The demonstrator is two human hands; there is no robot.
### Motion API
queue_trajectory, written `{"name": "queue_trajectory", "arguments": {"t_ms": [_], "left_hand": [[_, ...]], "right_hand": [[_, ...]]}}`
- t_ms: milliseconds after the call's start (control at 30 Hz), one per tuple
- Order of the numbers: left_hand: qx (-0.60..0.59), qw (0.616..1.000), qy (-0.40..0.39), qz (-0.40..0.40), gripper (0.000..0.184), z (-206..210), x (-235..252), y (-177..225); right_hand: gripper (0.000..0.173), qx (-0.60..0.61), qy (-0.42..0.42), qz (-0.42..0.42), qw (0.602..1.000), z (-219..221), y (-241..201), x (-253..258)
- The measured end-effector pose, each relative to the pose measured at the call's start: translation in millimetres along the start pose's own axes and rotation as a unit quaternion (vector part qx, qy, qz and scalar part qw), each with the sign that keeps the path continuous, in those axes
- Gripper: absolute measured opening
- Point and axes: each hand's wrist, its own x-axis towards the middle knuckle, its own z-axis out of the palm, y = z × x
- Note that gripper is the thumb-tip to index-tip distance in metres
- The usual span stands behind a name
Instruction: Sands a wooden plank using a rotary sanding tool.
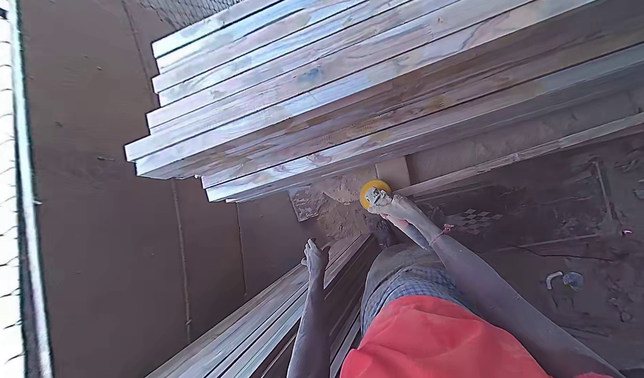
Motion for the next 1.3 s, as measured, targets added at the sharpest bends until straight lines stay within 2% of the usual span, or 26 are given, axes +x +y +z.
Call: {"name": "queue_trajectory", "arguments": {"t_ms": [100, 167, 333, 400, 500, 633, 800, 900, 1000, 1067, 1167, 1300], "left_hand": [[-0.080, 0.991, -0.032, 0.102, 0.069, 27, 7, 27], [-0.161, 0.969, -0.040, 0.185, 0.067, 39, 14, 59], [-0.333, 0.885, -0.083, 0.315, 0.080, 57, 30, 144], [-0.355, 0.864, -0.084, 0.346, 0.072, 66, 30, 159], [-0.373, 0.871, -0.069, 0.313, 0.056, 74, 23, 168], [-0.405, 0.878, -0.060, 0.247, 0.053, 75, 5, 176], [-0.434, 0.879, -0.058, 0.187, 0.056, 76, -7, 190], [-0.444, 0.881, -0.053, 0.154, 0.054, 74, -11, 193], [-0.409, 0.897, -0.012, 0.164, 0.053, 75, -11, 199], [-0.329, 0.926, 0.032, 0.183, 0.048, 68, -6, 202], [-0.208, 0.964, 0.011, 0.167, 0.046, 63, -3, 208], [-0.243, 0.959, -0.026, 0.143, 0.044, 69, -3, 209]], "right_hand": [[0.083, -0.003, 0.003, 0.003, 1.000, 5, -9, -4], [0.081, 0.030, 0.020, 0.006, 0.999, -1, 1, -7], [0.071, 0.173, 0.088, 0.033, 0.980, -45, 92, -15], [0.068, 0.243, 0.110, 0.045, 0.963, -72, 135, -25], [0.062, 0.349, 0.147, 0.070, 0.923, -130, 187, -50], [0.058, 0.419, 0.215, 0.083, 0.878, -221, 262, -83], [0.069, 0.489, 0.305, 0.124, 0.808, -345, 364, -100], [0.074, 0.496, 0.383, 0.134, 0.768, -397, 407, -114], [0.070, 0.488, 0.437, 0.124, 0.745, -421, 444, -134], [0.067, 0.499, 0.425, 0.105, 0.748, -422, 453, -140], [0.065, 0.484, 0.382, 0.113, 0.779, -401, 451, -137], [0.063, 0.386, 0.300, 0.135, 0.862, -353, 395, -100]]}}
